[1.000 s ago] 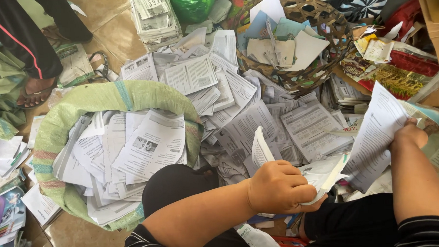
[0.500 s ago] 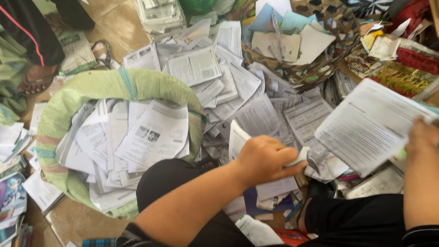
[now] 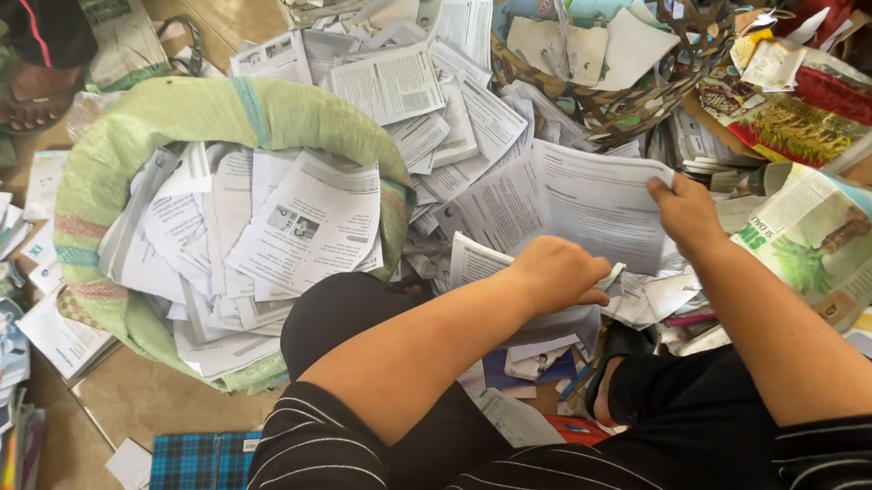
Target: The person sorts a large pile of papers by hand, creating distinct stacks on the floor and placing some into a basket and a bag, aligning the papers as they work through the pile.
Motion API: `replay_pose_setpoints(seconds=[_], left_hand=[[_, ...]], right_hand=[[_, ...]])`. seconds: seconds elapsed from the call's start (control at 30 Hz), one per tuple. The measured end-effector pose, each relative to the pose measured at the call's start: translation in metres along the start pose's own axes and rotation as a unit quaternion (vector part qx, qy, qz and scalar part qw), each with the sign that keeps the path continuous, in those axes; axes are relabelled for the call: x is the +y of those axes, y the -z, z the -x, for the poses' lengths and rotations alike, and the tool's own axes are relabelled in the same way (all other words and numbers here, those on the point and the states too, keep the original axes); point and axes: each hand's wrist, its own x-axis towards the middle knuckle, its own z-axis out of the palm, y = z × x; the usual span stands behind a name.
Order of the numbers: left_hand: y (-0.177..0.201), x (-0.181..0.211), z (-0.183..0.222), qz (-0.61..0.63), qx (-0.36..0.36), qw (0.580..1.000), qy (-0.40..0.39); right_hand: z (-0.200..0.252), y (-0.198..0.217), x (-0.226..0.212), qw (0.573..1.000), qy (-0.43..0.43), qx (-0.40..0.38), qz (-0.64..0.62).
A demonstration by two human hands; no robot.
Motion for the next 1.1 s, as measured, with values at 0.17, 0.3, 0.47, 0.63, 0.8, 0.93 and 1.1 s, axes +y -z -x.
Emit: replay_pose_setpoints(seconds=[0.17,0.3,0.47,0.63,0.8,0.93,1.1], left_hand=[[-0.018,-0.01,-0.002,-0.012,-0.045,0.999,0.009],[-0.02,-0.015,0.0,-0.006,-0.093,0.995,0.048],[-0.01,-0.016,0.003,0.006,-0.102,0.991,0.088],[0.003,-0.025,0.004,0.026,-0.079,0.991,0.108],[0.001,-0.04,0.001,0.103,0.044,0.975,0.19],[0.001,-0.05,-0.001,0.145,0.129,0.963,0.186],[-0.021,-0.056,-0.022,0.198,0.265,0.904,0.272]], right_hand=[[-0.022,-0.057,-0.027,0.999,-0.009,-0.023,-0.031],[-0.045,-0.101,-0.06,0.997,-0.006,-0.053,-0.051],[-0.092,-0.133,-0.088,0.978,-0.048,-0.058,-0.197],[-0.071,-0.132,-0.155,0.979,-0.081,0.01,-0.187],[-0.032,-0.104,-0.115,0.984,0.156,0.032,-0.084],[0.066,-0.081,-0.102,0.991,0.132,0.017,0.002],[0.142,-0.075,-0.076,0.988,0.034,-0.106,0.11]])
